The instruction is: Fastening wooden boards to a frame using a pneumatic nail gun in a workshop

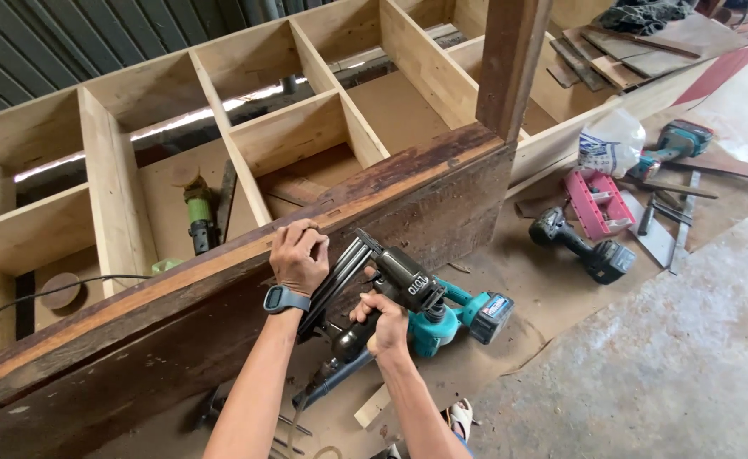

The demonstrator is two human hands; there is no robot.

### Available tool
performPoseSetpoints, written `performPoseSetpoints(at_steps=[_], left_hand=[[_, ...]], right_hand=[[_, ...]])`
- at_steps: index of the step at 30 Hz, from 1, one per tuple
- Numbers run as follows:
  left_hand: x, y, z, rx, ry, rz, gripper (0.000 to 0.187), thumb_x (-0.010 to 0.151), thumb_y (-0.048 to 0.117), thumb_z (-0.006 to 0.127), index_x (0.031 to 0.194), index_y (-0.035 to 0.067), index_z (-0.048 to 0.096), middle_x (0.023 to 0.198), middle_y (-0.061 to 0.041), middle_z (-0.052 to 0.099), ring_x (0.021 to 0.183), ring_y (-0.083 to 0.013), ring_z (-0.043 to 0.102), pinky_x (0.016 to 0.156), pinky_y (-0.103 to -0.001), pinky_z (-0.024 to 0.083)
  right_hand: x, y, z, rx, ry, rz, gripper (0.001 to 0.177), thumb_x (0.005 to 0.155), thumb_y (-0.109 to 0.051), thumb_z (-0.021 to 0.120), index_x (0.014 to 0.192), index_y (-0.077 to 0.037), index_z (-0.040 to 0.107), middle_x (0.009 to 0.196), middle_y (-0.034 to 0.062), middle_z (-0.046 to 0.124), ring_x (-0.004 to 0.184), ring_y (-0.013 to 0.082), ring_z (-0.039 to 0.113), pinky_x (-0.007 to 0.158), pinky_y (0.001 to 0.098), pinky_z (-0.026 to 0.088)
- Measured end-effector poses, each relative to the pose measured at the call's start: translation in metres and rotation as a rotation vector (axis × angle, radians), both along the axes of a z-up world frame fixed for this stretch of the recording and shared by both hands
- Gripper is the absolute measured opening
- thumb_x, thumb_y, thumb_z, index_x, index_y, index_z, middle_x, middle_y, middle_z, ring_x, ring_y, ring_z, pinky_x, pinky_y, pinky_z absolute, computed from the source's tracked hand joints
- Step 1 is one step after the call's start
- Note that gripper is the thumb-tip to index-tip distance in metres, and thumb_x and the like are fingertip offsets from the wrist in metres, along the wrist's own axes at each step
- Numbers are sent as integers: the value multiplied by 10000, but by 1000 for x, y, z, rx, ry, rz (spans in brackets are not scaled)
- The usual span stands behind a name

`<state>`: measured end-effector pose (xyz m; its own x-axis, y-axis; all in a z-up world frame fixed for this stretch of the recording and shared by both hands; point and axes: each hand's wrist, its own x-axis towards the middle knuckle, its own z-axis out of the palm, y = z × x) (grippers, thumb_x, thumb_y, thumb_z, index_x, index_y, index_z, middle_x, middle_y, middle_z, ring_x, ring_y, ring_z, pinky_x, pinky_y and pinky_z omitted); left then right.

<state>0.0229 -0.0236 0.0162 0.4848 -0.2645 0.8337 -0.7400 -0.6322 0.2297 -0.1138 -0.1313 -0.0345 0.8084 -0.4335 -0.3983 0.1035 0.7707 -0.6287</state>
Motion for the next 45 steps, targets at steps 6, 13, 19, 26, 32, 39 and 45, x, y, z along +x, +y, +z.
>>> performPoseSetpoints(at_steps=[6,13,19,26,32,39,45], left_hand=[[13,2,1,7,442,62,204,733,111,853,774,158,659,958,28,641,962,-249,644,933,-408,529],[25,-54,96,658,980,90,1169,695,580,836,1636,224,238,1592,-187,409,1471,-375,410,1213,-565,257],[34,-56,89,685,988,116,1155,713,731,730,1650,278,230,1554,-148,455,1455,-341,448,1172,-534,319],[43,-56,67,687,937,159,1085,739,753,679,1633,312,252,1516,-110,482,1422,-315,482,1149,-509,354],[48,-54,60,714,904,160,1072,746,782,644,1630,309,263,1485,-76,484,1408,-270,485,1116,-472,379],[45,-54,63,732,883,144,1060,781,792,609,1632,263,262,1476,-111,479,1406,-293,482,1124,-485,377],[47,-53,63,723,885,111,998,861,802,466,1640,221,241,1475,-154,459,1408,-328,469,1131,-509,364]], right_hand=[[-21,-55,38,48,-67,-1,299,777,-98,671,538,-79,492,444,148,481,478,294,570,661,398,515],[-2,-103,-21,39,-81,-14,289,789,-114,657,560,-86,482,452,149,487,513,313,604,692,414,519],[16,-87,-24,62,-83,-3,282,768,-29,668,539,-23,503,442,200,467,484,344,594,645,425,535],[15,-80,-5,76,-63,-16,288,766,-15,684,535,5,514,443,210,453,477,330,553,629,422,535],[9,-69,32,30,-36,-38,291,763,-21,692,533,15,518,446,216,460,487,333,561,627,409,536],[16,-62,16,-3,-22,-74,287,756,-26,691,530,14,518,443,211,470,477,326,576,596,404,530],[3,-48,92,-92,14,-133,304,751,5,669,499,-10,499,427,201,471,469,315,575,581,382,504]])
